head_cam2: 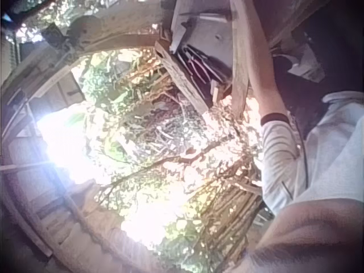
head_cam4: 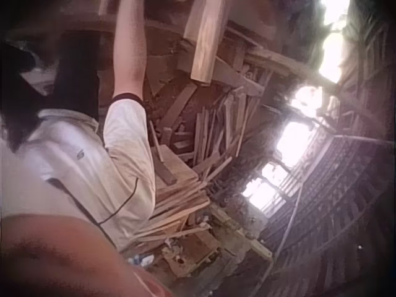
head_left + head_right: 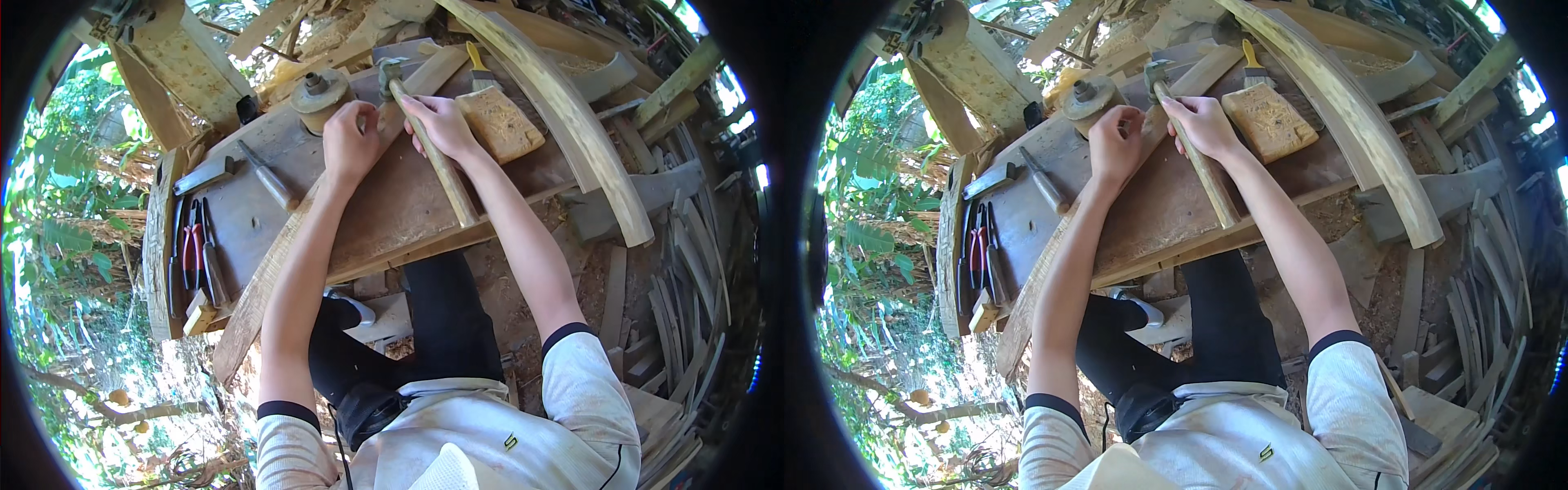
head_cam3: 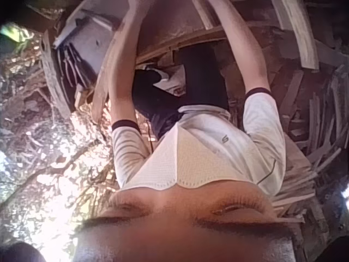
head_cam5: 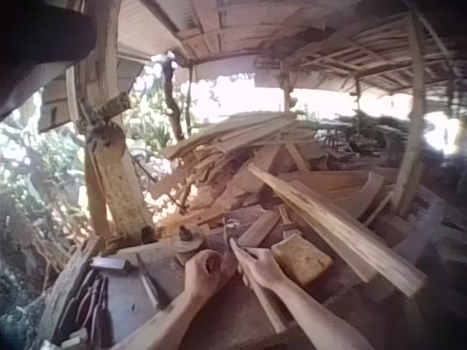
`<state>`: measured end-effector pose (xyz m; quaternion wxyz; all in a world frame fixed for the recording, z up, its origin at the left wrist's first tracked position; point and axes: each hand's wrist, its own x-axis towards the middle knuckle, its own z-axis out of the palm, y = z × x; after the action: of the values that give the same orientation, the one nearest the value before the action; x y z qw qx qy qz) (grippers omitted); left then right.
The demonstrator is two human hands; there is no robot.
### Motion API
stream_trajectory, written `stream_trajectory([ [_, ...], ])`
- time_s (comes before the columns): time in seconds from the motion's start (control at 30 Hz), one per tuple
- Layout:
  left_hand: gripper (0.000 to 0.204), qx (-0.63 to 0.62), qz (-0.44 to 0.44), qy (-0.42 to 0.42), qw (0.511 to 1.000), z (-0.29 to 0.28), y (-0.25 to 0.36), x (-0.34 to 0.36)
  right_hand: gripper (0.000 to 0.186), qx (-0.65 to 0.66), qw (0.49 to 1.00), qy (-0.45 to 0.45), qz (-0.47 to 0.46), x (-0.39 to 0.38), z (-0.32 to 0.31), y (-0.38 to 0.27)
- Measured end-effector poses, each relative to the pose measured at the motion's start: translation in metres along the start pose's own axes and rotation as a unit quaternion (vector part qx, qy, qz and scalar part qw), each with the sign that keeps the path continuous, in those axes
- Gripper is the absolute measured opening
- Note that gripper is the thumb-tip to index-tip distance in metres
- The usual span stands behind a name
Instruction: The person hammers a nail into a wooden plank, brushes off sawdust with a paintbrush, and then uses a chisel and hammer to carve or shape the wood. The work takes place at a cluttered outdoor workbench.
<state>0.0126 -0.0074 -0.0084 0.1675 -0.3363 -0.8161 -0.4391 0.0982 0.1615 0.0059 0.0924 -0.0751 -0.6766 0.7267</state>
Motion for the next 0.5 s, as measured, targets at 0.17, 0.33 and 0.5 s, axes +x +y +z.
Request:
stream_trajectory([
  [0.17, 0.014, -0.083, -0.042, -0.003, 0.996, 0.0023, -0.0043, 0.0027, 0.04, -0.002, 1.0, 0.001, -0.003, -0.0016, -0.0021, -0.0006],
  [0.33, 0.014, -0.072, -0.044, -0.003, 0.996, 0.0031, -0.0064, 0.003, 0.039, 0.006, 1.0, -0.002, -0.006, -0.001, -0.0023, 0.001],
  [0.5, 0.015, -0.047, -0.074, -0.031, 0.996, 0.0008, -0.0079, 0.0037, 0.04, 0.007, 1.0, -0.001, -0.001, -0.0007, -0.0005, 0.0004],
])
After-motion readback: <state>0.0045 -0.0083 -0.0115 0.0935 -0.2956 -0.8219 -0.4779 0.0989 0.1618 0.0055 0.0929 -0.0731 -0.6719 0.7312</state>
